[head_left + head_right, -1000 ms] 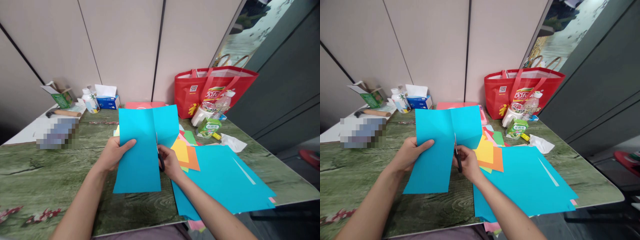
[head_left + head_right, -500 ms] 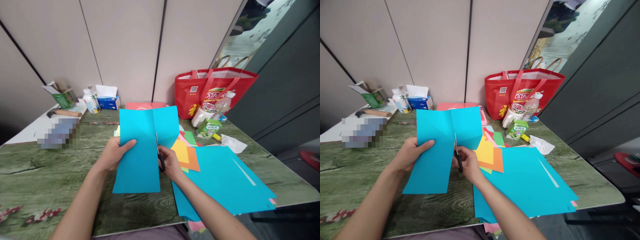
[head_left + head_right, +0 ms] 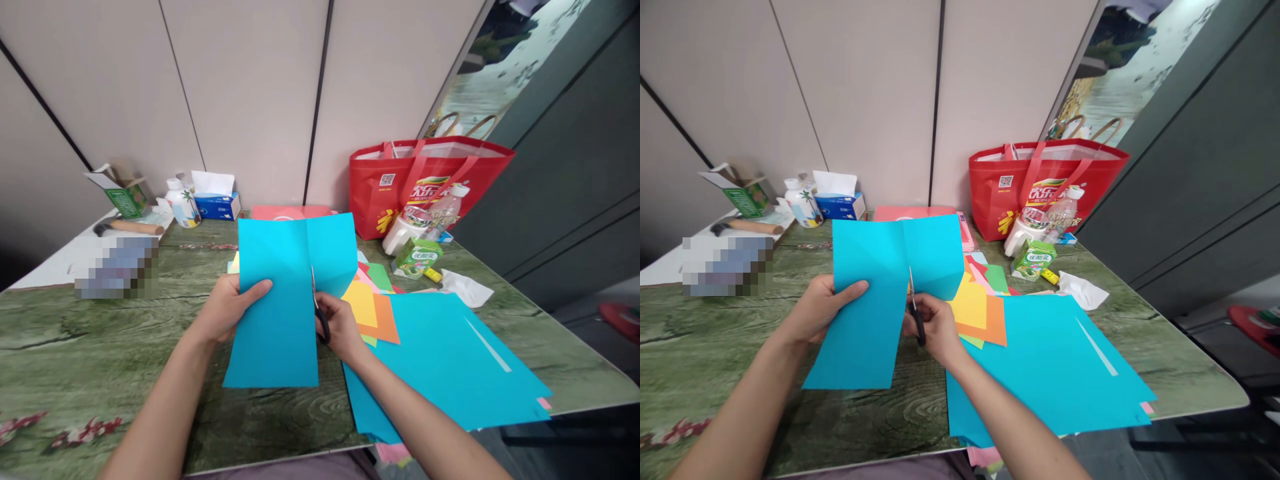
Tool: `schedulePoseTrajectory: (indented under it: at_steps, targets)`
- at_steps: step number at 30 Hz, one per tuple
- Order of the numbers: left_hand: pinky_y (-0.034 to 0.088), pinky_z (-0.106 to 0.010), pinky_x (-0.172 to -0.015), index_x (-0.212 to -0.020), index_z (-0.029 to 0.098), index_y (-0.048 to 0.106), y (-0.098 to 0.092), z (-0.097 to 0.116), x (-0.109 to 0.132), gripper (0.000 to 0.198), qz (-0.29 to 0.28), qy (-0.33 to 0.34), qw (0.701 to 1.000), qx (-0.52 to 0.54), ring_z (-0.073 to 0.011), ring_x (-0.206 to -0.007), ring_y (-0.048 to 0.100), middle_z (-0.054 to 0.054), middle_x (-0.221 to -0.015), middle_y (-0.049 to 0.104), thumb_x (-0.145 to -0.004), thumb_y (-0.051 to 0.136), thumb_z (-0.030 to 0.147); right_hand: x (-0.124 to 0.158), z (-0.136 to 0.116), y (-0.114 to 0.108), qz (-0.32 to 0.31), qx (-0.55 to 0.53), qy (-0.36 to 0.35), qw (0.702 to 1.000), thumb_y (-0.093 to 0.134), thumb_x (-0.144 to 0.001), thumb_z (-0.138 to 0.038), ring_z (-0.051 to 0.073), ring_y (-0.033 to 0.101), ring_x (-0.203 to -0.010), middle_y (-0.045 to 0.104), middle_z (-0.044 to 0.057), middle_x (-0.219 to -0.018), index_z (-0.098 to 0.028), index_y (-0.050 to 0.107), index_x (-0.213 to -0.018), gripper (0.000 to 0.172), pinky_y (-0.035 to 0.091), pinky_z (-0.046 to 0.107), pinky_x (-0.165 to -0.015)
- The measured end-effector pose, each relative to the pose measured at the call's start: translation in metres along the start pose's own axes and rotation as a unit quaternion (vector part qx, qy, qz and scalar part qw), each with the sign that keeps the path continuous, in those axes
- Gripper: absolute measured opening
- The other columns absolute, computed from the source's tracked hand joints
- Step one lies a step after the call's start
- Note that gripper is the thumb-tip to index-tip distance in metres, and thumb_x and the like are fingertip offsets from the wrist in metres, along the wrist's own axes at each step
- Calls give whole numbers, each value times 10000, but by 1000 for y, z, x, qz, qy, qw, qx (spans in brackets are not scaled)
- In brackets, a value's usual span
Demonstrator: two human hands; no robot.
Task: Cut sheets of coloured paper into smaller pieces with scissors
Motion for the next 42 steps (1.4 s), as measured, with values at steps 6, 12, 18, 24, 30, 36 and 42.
schedulePoseTrajectory:
  at_steps: [6, 12, 18, 24, 30, 36, 42]
  targets:
    - [570, -401, -657, -851, 181, 659, 1, 1, 0, 299, -7, 6, 1000, 2, -303, -854, 657, -85, -915, 714, -635, 704, 382, 1, 1, 0, 2, -3, 4, 1000, 744, -559, -418, 119, 482, -477, 544, -34, -510, -198, 617, -709, 295, 445, 231, -451]
    - [569, -408, -674, -853, 175, 659, 0, 1, 1, 304, -8, 7, 1000, -2, -305, -854, 657, -87, -905, 715, -636, 702, 382, 1, -1, -1, 8, -4, 5, 1000, 730, -568, -434, 109, 460, -464, 541, -32, -513, -191, 612, -690, 297, 430, 226, -440]
    - [574, -399, -652, -865, 164, 649, 3, 2, 1, 291, -18, 5, 1000, 14, -295, -834, 663, -72, -862, 722, -654, 696, 359, 1, -2, 0, 5, -19, 4, 1000, 744, -566, -355, 91, 440, -443, 507, -49, -484, -180, 595, -668, 252, 400, 206, -431]
    - [570, -405, -663, -875, 159, 650, 5, -2, 1, 296, -40, 4, 999, -14, -288, -809, 667, -70, -878, 720, -662, 690, 359, -2, -1, -3, 12, 0, -27, 1000, 755, -551, -313, 119, 513, -557, 590, -19, -591, -179, 586, -712, 268, 413, 212, -502]
    - [566, -413, -673, -872, 156, 651, 7, -4, 0, 295, -51, 3, 998, -26, -289, -809, 667, -73, -878, 720, -666, 685, 364, -3, -1, -4, -4, 0, -32, 999, 731, -588, -305, 142, 558, -604, 631, 6, -655, -181, 576, -780, 276, 427, 236, -554]
    - [569, -407, -671, -882, 160, 651, 8, -3, 0, 290, -57, 4, 998, -22, -286, -819, 666, -70, -882, 720, -673, 680, 359, -3, -3, -3, -5, 2, -24, 1000, 732, -583, -282, 132, 534, -583, 624, 5, -646, -173, 567, -751, 260, 402, 231, -538]
    - [571, -406, -667, -882, 166, 654, 8, -3, 1, 276, -62, 4, 998, -19, -287, -823, 665, -63, -879, 721, -679, 677, 352, -4, -3, -3, 3, -7, -19, 1000, 731, -580, -296, 127, 526, -572, 613, -5, -618, -173, 565, -721, 251, 393, 224, -527]
Point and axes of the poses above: each hand's wrist, its own x-axis away from the middle knuckle, its own y-axis out of the palm, z = x × y, the point moved 7 cm from there along -x, towards the middle knuckle
